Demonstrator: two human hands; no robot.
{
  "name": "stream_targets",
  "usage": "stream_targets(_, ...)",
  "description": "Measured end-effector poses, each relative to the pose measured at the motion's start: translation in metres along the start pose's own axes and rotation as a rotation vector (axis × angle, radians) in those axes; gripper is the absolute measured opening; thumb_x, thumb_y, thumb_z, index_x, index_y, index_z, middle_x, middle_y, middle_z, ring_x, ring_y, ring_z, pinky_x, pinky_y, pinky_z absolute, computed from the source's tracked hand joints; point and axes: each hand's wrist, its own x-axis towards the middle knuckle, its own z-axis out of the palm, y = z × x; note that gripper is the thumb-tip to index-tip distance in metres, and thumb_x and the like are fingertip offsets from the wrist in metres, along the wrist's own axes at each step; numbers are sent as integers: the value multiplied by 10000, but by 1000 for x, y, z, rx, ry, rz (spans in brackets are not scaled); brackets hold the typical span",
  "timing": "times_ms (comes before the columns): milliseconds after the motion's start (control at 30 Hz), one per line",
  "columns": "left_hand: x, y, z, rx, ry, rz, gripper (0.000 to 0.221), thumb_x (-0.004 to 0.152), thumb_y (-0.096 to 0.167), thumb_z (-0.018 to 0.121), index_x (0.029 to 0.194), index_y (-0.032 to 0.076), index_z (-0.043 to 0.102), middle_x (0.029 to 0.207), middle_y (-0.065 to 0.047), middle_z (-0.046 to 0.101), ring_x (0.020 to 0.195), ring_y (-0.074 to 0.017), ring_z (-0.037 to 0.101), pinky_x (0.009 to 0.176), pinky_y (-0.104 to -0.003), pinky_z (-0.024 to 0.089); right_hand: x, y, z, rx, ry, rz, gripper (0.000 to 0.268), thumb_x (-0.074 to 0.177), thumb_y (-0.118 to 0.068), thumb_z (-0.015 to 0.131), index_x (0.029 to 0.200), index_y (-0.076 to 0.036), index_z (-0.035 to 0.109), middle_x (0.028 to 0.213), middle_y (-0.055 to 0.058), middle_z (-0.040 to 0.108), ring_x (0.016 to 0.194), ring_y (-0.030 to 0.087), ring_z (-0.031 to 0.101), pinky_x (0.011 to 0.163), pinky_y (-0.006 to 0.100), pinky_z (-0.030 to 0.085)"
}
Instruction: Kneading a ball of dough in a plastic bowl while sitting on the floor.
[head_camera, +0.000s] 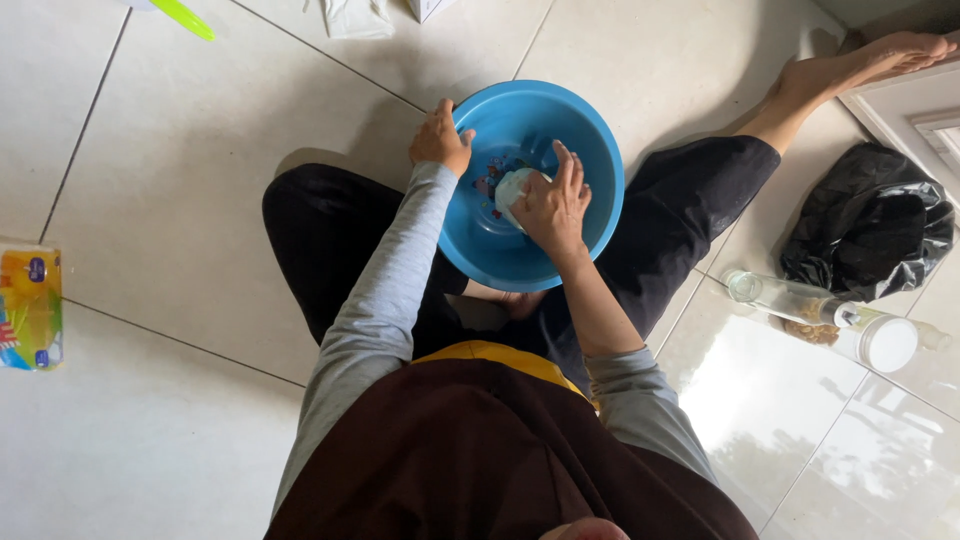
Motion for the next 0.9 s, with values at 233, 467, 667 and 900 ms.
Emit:
stream_targets(233, -13, -4, -6, 24, 13, 13, 374, 1011, 369, 656, 1287, 151, 528, 1135, -105, 733, 999, -363, 753, 791, -546, 640, 26, 19, 63, 285, -260, 105, 833, 922, -889, 152, 1575, -403, 330, 1575, 204, 384, 1383, 563, 442, 774, 916, 374)
stream_targets(467, -16, 5, -17, 62, 2, 34, 449, 1032, 381, 629, 1374, 118, 504, 1191, -113, 738, 1023, -339, 755, 824, -529, 639, 65, 5, 101, -35, 164, -31, 583, 910, -774, 569, 862, -199, 648, 968, 73, 690, 843, 333, 692, 685, 634, 508)
stream_targets(667, -18, 5, -22, 63, 5, 31, 438, 1035, 339, 622, 1398, 127, 500, 1206, -111, 742, 1022, -340, 757, 822, -521, 641, 91, 75, 252, -395, 901, -227, 769, 839, -775, 626, 910, -13, 698, 861, 227, 609, 667, 345, 641, 765, 554, 567)
stream_targets(900, -19, 4, -18, 54, 41, 54, 455, 1035, 320, 622, 1419, 126, 472, 1221, -108, 731, 1058, -337, 746, 865, -513, 629, 86, 59, 198, -92, 583, -91, 753, 828, -784, 735, 676, -68, 561, 603, 140, 573, 484, 357, 640, 697, 546, 573)
